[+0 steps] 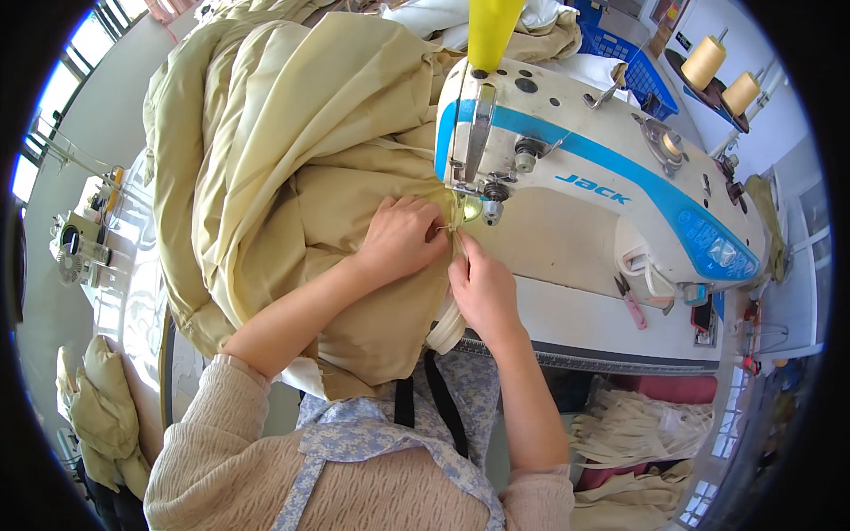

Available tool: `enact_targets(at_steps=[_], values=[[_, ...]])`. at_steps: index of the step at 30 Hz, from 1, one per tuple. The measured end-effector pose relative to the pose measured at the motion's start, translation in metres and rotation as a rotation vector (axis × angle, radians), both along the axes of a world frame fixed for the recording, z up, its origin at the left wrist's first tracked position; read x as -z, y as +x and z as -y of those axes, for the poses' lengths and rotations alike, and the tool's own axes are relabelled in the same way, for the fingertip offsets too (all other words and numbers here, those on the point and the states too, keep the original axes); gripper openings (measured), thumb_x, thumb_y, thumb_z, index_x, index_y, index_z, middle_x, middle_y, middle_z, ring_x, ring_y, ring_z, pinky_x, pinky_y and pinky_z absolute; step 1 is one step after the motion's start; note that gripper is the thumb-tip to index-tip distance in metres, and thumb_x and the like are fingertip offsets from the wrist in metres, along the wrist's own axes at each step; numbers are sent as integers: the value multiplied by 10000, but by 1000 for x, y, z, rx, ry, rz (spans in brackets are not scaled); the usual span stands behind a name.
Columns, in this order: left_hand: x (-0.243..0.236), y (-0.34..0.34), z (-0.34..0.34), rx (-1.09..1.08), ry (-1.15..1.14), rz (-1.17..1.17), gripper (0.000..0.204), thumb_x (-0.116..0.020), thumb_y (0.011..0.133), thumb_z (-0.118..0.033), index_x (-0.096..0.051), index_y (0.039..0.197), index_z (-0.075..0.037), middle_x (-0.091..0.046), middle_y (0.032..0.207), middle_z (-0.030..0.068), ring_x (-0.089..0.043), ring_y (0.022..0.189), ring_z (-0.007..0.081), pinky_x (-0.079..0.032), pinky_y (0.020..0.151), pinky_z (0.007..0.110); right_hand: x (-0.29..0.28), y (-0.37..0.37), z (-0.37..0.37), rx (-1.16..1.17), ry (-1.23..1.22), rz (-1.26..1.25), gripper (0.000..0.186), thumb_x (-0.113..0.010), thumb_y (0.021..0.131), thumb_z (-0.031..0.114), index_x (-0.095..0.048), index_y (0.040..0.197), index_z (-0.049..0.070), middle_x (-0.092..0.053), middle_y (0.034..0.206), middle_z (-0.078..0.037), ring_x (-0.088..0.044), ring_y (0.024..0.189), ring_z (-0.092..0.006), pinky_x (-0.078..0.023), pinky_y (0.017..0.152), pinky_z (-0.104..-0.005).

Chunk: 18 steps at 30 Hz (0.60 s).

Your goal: The person aligns a zipper to a beige fabric panel and sews it using a sewing machine. They repeatedly adjust the fabric and zipper, guide them under the needle, and trim excess thread with scissors.

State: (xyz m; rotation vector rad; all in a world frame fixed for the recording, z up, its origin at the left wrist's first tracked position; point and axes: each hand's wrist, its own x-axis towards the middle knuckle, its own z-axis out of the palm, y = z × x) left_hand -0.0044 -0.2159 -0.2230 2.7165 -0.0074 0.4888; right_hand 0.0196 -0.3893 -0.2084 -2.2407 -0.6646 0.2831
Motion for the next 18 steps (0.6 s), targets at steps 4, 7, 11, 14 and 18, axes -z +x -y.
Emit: enact_targets(at_steps=[4,7,11,14,18], values=[[8,-2,0,12,104,125,136,-676,804,-212,-650,822,-81,-656,833,72,-623,848,255,-449,780,396,6,-16,-1,3,-185,352,443,-560,946,183,-581,1365,39,-640,599,-128,-653,552,-307,-522,582,-443],[11,-2,1,27,115,170,112,-677,806,-184,-633,844,-87,-641,831,70,-620,845,260,-455,774,402,13,-23,-3,-41,-289,416,469,-595,918,173,-580,1359,12,-611,551,-114,-622,486,-297,-494,503,-432],[13,-1,0,44,48,168,106,-672,813,-155,-608,865,-88,-626,824,71,-610,839,269,-453,784,413,19,-24,-4,-58,-288,483,486,-614,892,158,-583,1347,-11,-587,516,-95,-592,434,-282,-465,454,-411],[13,-3,-1,41,121,194,113,-673,813,-157,-599,860,-85,-624,828,74,-598,839,277,-446,793,417,21,-24,-4,-61,-283,495,489,-621,884,154,-587,1342,-14,-585,511,-92,-591,428,-276,-461,447,-408],[11,1,-1,76,218,161,127,-664,816,-173,-597,851,-70,-631,859,91,-589,858,275,-435,789,411,24,-23,-4,-66,-298,524,502,-631,874,154,-588,1344,-15,-574,493,-86,-585,415,-270,-459,438,-403]])
